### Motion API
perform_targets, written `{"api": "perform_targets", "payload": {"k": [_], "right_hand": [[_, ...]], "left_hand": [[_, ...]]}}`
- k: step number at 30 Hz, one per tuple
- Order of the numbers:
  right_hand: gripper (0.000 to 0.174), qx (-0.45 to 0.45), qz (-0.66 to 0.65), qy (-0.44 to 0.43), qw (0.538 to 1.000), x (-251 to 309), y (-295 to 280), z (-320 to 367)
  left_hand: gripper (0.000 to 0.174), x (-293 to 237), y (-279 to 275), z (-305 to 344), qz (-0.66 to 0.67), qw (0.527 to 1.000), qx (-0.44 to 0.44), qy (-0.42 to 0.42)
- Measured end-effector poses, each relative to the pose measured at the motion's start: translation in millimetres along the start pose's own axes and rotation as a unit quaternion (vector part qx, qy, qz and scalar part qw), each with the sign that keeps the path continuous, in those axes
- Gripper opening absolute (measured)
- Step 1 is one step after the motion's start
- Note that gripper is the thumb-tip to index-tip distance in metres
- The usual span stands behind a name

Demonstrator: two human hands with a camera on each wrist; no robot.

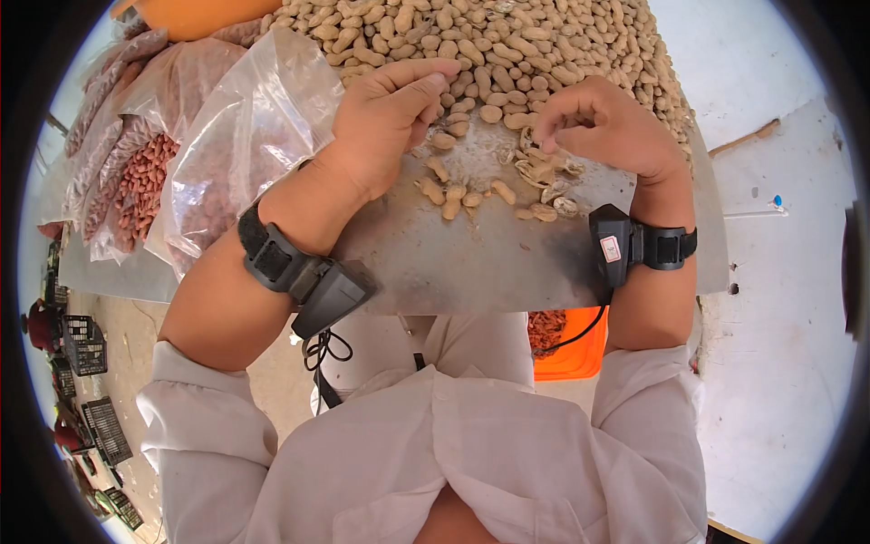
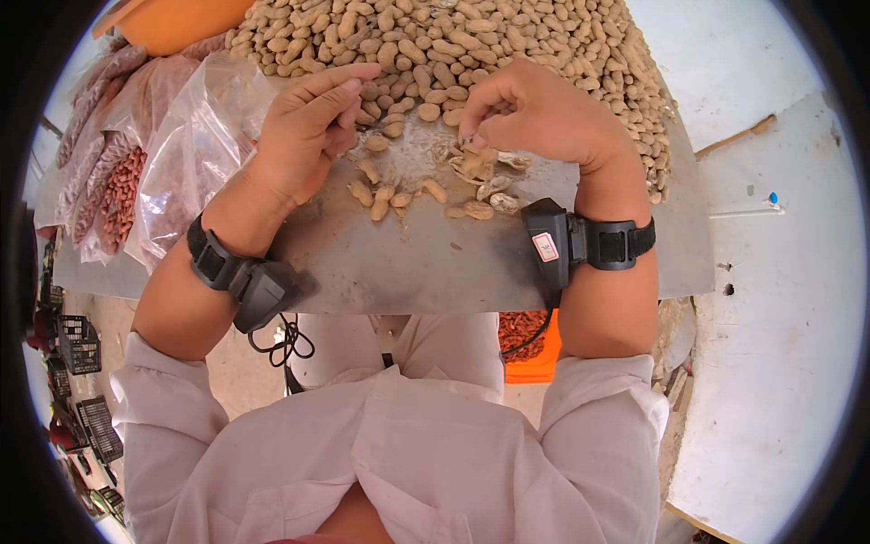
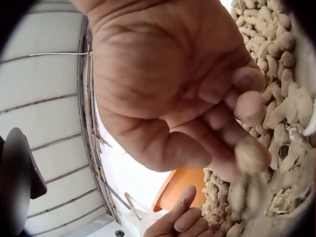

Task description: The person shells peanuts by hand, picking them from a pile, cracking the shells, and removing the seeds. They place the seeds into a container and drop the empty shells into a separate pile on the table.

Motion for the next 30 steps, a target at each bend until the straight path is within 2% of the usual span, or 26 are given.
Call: {"api": "perform_targets", "payload": {"k": [2, 5, 8, 11, 17, 20, 23, 26, 29, 30], "right_hand": [[0.013, -0.022, 0.011, 0.024, 0.999, -2, -4, -2], [0.013, -0.124, 0.156, -0.014, 0.980, -11, -3, -9], [0.014, -0.155, 0.213, -0.044, 0.964, -16, 6, -13], [0.014, -0.131, 0.279, 0.003, 0.951, -16, 12, -15], [0.008, -0.135, 0.302, -0.027, 0.943, -13, 15, -15], [0.010, -0.145, 0.315, -0.073, 0.935, -15, 14, -14], [0.012, -0.137, 0.245, -0.004, 0.960, -9, 8, -13], [0.013, -0.175, 0.019, -0.024, 0.984, 2, 12, -12], [0.016, -0.200, -0.070, -0.071, 0.975, 13, 22, -14], [0.016, -0.210, -0.056, -0.089, 0.972, 17, 26, -14]], "left_hand": [[0.025, 1, -1, 0, 0.008, 1.000, 0.000, -0.003], [0.024, 1, -1, -1, 0.019, 1.000, 0.010, -0.007], [0.024, 1, 1, 0, 0.028, 0.999, 0.021, -0.018], [0.024, 2, 1, 1, 0.030, 0.999, 0.024, -0.026], [0.025, 3, 1, 2, 0.027, 0.998, 0.029, -0.039], [0.025, 4, 1, 2, 0.034, 0.997, 0.029, -0.055], [0.026, 5, 2, 3, 0.027, 0.997, 0.030, -0.066], [0.027, 7, 5, 3, 0.011, 0.996, 0.038, -0.077], [0.027, 5, 9, 6, 0.005, 0.996, 0.046, -0.072], [0.027, 5, 9, 6, 0.010, 0.996, 0.049, -0.073]]}}
Point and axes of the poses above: each hand's wrist, its own z-axis away from the middle knuckle, its own y-axis out of the palm, x = y × z, the point moved 4 cm from there along -z, towards the middle knuckle, and after that the axes turned 8 degrees about -x, right-handed, at the moved point
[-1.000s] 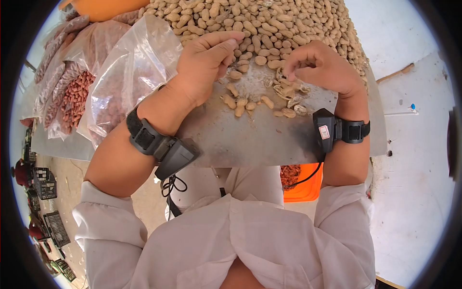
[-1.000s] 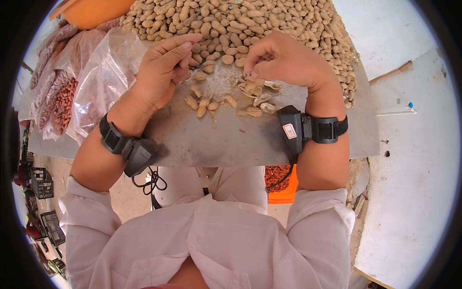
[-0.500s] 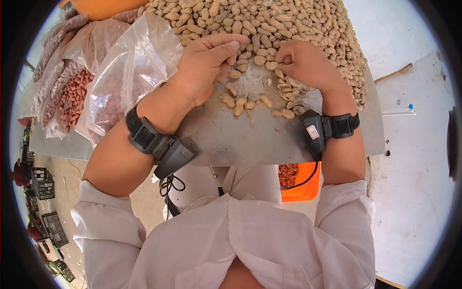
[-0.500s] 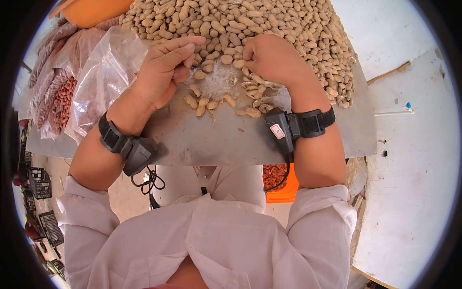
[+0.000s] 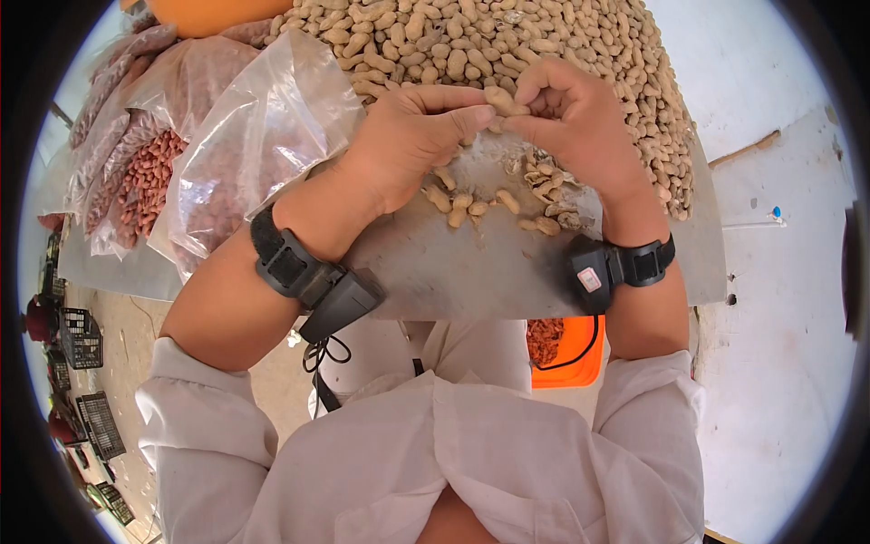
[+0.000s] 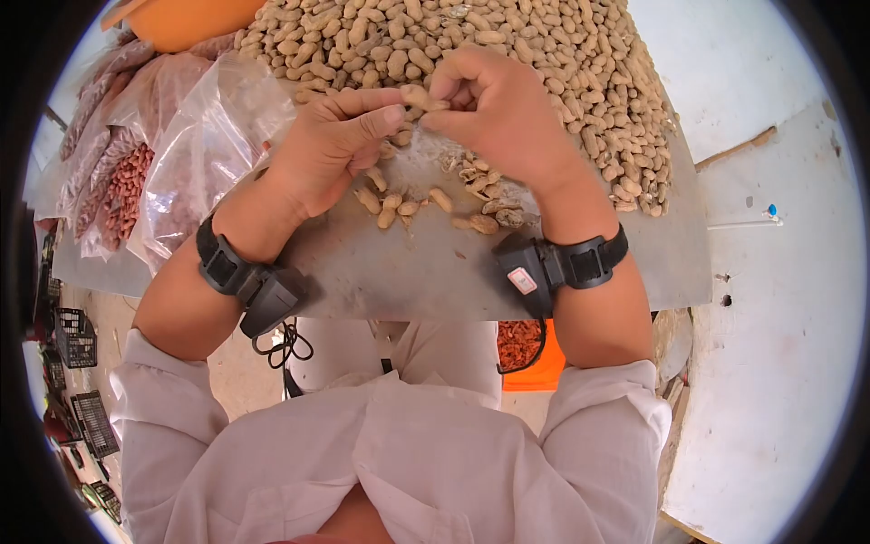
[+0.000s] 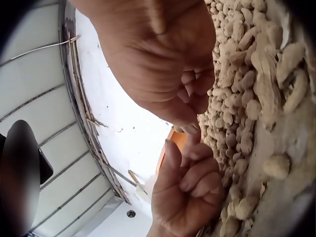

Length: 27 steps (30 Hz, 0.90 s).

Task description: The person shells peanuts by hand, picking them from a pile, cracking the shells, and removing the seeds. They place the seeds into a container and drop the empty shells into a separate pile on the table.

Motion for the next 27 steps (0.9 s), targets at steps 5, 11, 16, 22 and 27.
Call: {"api": "perform_targets", "payload": {"k": [5, 11, 16, 22, 27], "right_hand": [[0.014, -0.018, -0.004, -0.057, 0.998, 2, 7, 1], [0.019, 0.038, -0.109, 0.061, 0.991, -7, 15, 2], [0.021, 0.013, -0.004, 0.058, 0.998, 3, 22, 7], [0.016, -0.073, 0.172, -0.119, 0.975, 15, 34, 10], [0.016, -0.072, 0.183, -0.112, 0.974, 18, 36, 11]], "left_hand": [[0.024, 2, -2, -4, 0.023, 0.999, -0.007, 0.024], [0.023, -2, -2, -2, -0.026, 0.995, -0.004, 0.094], [0.024, -13, 0, 3, -0.136, 0.975, -0.025, 0.177], [0.019, -10, -4, -1, -0.126, 0.975, -0.062, 0.172], [0.013, -3, 0, -2, -0.066, 0.983, -0.069, 0.154]]}}
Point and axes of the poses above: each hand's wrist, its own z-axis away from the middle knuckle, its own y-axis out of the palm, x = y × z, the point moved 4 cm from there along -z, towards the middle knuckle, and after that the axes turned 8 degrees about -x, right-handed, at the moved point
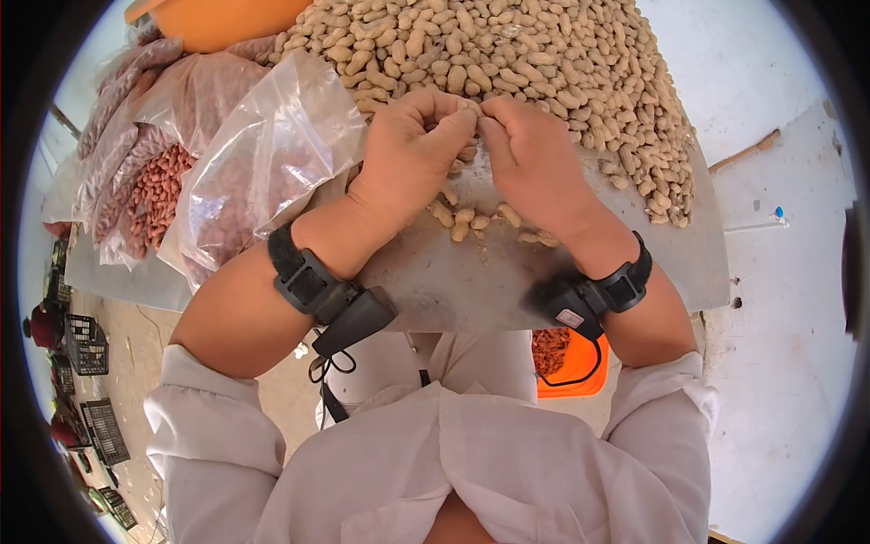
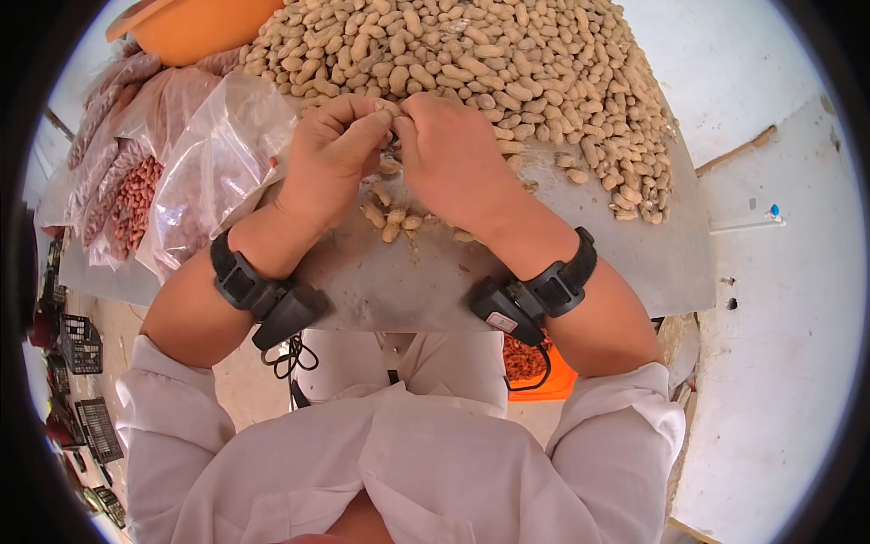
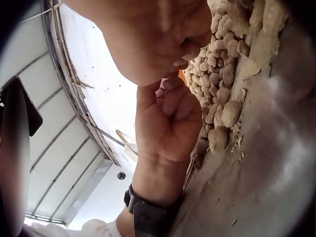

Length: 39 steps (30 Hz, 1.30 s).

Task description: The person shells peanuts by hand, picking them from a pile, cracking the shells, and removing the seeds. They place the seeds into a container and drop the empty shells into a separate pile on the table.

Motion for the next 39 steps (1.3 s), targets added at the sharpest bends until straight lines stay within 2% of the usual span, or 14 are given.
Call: {"api": "perform_targets", "payload": {"k": [8, 11, 14, 17, 22, 26, 32, 35, 37, 39], "right_hand": [[0.017, -0.001, -0.001, 0.001, 1.000, 3, -1, -1], [0.018, -0.001, -0.034, 0.032, 0.999, 0, -1, -1], [0.020, 0.008, -0.092, 0.122, 0.988, -7, -1, 0], [0.023, 0.014, -0.150, 0.157, 0.976, -18, 3, 1], [0.029, 0.013, -0.281, 0.259, 0.924, -24, 9, 5], [0.029, -0.007, -0.370, 0.337, 0.866, -26, 9, 8], [0.027, -0.003, -0.387, 0.294, 0.874, -30, 11, 5], [0.023, -0.007, -0.272, 0.241, 0.932, -21, 4, 1], [0.018, -0.021, -0.199, 0.156, 0.967, -20, 5, 1], [0.016, -0.037, -0.136, 0.085, 0.986, -17, 4, 0]], "left_hand": [[0.008, 3, 1, 3, 0.066, 0.997, 0.003, -0.038], [0.008, 3, 2, 3, 0.072, 0.996, 0.001, -0.048], [0.008, 3, 3, 3, 0.079, 0.995, -0.002, -0.056], [0.009, 2, 5, 3, 0.090, 0.994, 0.002, -0.062], [0.010, 1, 5, 3, 0.100, 0.993, 0.005, -0.064], [0.014, 3, 5, 3, 0.090, 0.994, -0.002, -0.057], [0.016, 1, 6, 3, 0.151, 0.985, 0.019, -0.085], [0.014, 5, 5, -1, 0.229, 0.964, 0.045, -0.130], [0.015, 5, 5, -1, 0.274, 0.948, 0.058, -0.147], [0.017, 9, 4, -1, 0.290, 0.939, 0.020, -0.183]]}}
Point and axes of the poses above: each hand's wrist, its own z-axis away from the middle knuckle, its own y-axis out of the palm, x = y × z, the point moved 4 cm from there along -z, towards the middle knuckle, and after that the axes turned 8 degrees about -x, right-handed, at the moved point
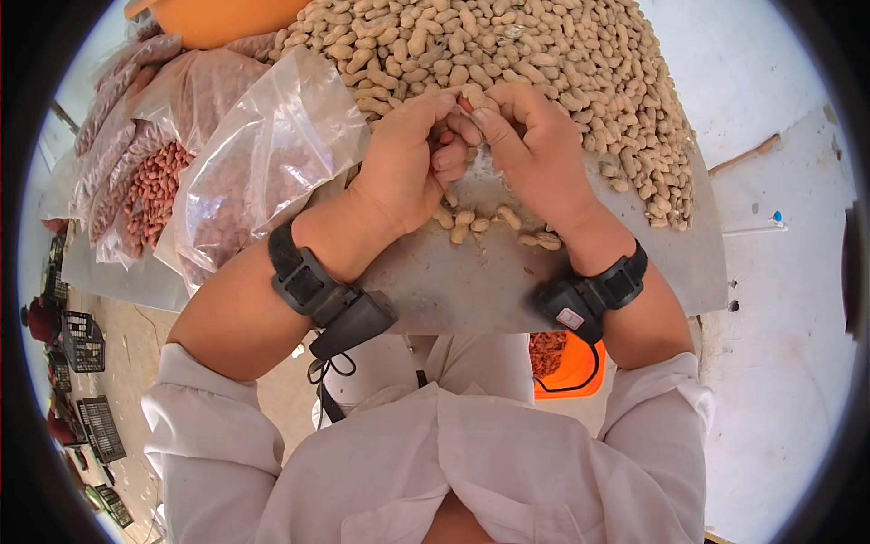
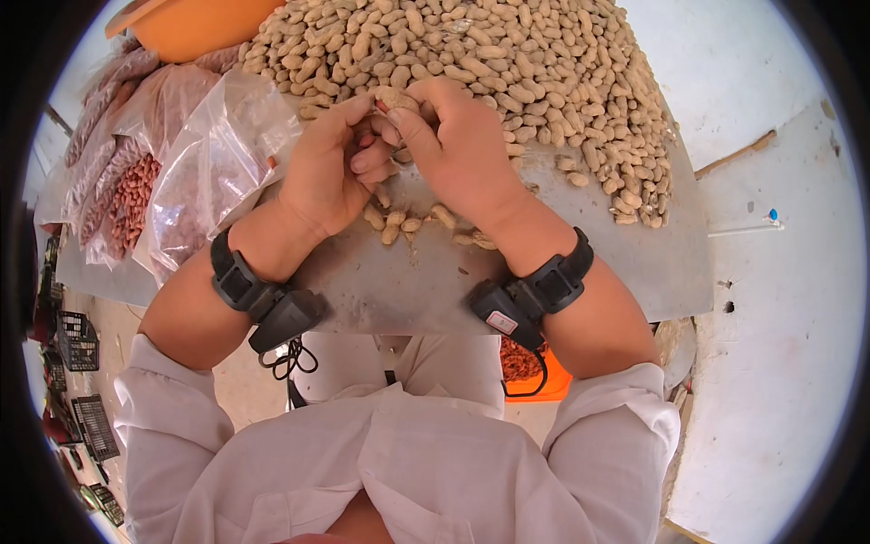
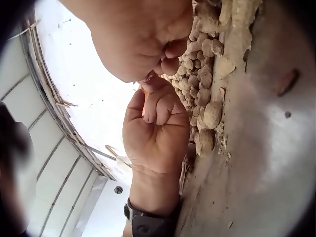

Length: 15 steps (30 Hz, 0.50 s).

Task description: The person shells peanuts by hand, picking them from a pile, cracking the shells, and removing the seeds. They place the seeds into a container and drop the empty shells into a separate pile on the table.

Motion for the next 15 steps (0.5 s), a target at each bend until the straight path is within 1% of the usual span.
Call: {"api": "perform_targets", "payload": {"k": [1, 2, 5, 7, 11, 13, 15], "right_hand": [[0.016, -0.006, 0.025, -0.030, 0.999, 3, 0, 0], [0.016, -0.013, 0.051, -0.060, 0.997, 6, 0, 1], [0.016, -0.012, 0.077, -0.100, 0.992, 12, 0, 0], [0.018, -0.018, 0.093, -0.143, 0.985, 13, 1, 0], [0.021, 0.003, 0.074, -0.201, 0.977, 16, 4, 1], [0.021, 0.012, 0.059, -0.198, 0.978, 17, 5, 2], [0.022, 0.017, 0.033, -0.194, 0.980, 17, 5, 1]], "left_hand": [[0.018, 1, -2, 0, 0.013, 1.000, -0.022, -0.012], [0.018, 2, -2, 0, 0.015, 0.999, -0.026, -0.020], [0.019, 4, -4, -2, 0.026, 0.998, -0.040, -0.050], [0.020, 8, -7, -3, 0.035, 0.995, -0.056, -0.081], [0.022, 8, -6, -5, 0.055, 0.994, -0.009, -0.099], [0.025, 6, -8, -4, 0.062, 0.992, 0.026, -0.109], [0.023, 6, -9, -5, 0.073, 0.991, 0.027, -0.113]]}}
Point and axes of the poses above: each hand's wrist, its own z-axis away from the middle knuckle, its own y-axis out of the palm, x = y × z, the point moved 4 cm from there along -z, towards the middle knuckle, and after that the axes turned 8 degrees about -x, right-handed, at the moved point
